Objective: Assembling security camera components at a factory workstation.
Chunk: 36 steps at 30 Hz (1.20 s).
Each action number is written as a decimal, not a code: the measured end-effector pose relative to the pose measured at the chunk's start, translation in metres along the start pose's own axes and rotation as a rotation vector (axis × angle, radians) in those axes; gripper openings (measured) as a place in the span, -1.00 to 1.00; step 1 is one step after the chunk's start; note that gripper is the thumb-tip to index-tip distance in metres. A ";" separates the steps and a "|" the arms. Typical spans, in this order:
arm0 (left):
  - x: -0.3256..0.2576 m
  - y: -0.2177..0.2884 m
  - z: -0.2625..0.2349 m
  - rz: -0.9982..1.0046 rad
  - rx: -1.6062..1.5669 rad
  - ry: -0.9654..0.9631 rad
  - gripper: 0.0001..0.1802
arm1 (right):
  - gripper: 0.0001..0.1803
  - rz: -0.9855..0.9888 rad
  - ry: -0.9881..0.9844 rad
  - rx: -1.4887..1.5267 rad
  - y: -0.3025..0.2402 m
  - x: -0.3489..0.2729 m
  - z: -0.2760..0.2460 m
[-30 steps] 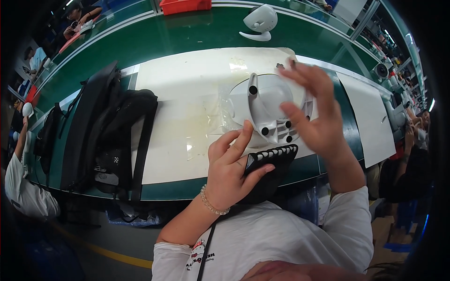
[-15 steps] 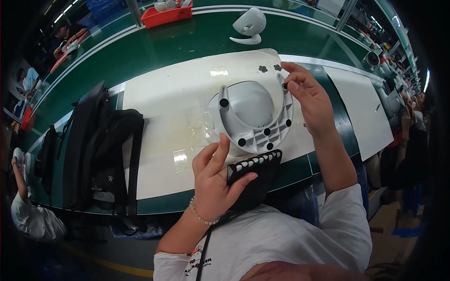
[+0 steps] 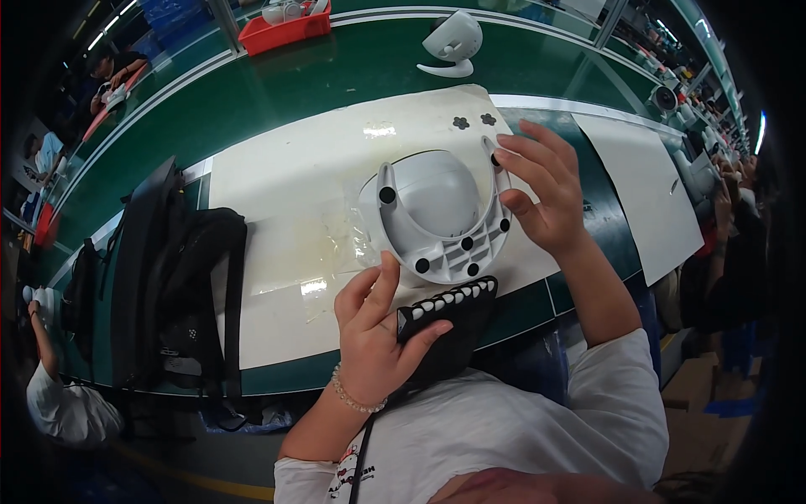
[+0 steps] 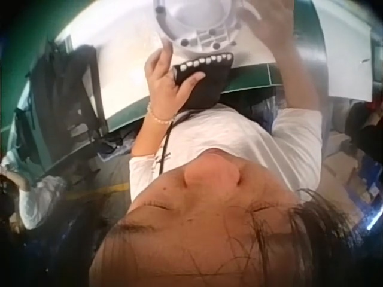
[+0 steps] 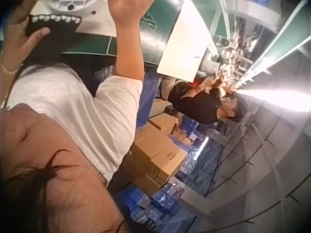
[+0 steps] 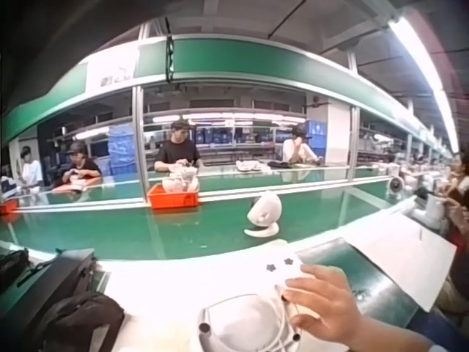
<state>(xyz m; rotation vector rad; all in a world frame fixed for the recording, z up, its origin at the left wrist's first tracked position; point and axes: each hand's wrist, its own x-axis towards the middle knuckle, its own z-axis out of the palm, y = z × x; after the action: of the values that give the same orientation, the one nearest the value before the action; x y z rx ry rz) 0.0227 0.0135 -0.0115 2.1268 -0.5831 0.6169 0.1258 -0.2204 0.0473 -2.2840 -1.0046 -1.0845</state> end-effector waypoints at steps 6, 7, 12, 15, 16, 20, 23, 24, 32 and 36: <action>-0.001 0.001 -0.001 -0.021 0.014 -0.032 -0.53 | -0.34 0.787 -0.071 1.168 0.005 0.003 0.005; -0.001 0.000 -0.002 -0.017 0.016 -0.032 -0.53 | -0.29 0.921 -0.229 1.399 0.010 0.011 0.001; 0.002 0.004 -0.005 -0.022 -0.008 0.023 -0.57 | -0.71 0.896 -0.437 1.268 -0.001 0.041 0.005; 0.003 0.004 -0.009 -0.002 0.012 -0.040 -0.57 | -0.70 0.849 -0.261 1.334 0.026 0.056 0.020; 0.002 0.002 -0.011 0.005 0.006 -0.039 -0.58 | -0.70 0.894 -0.222 1.376 0.035 0.069 0.024; 0.001 0.004 -0.011 0.019 -0.036 -0.045 -0.58 | -0.81 0.370 0.016 0.539 0.070 0.090 0.092; 0.003 0.006 -0.014 -0.021 -0.042 -0.094 -0.60 | -0.85 -0.069 -0.094 -0.261 0.090 0.087 0.156; 0.005 0.008 -0.014 -0.028 -0.048 -0.113 -0.60 | -0.83 -0.113 -0.128 -0.335 0.114 0.081 0.175; 0.006 0.003 -0.013 -0.046 -0.094 -0.165 -0.60 | -0.67 0.554 -0.343 0.162 0.172 0.058 0.187; 0.007 0.003 -0.013 -0.063 -0.109 -0.191 -0.62 | -0.61 0.775 -0.399 -0.262 0.216 0.052 0.159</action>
<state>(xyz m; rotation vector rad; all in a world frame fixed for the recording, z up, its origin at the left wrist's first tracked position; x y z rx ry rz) 0.0233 0.0215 0.0014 2.1051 -0.6369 0.3414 0.3893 -0.2389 -0.0219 -2.7829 -0.0232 -0.4561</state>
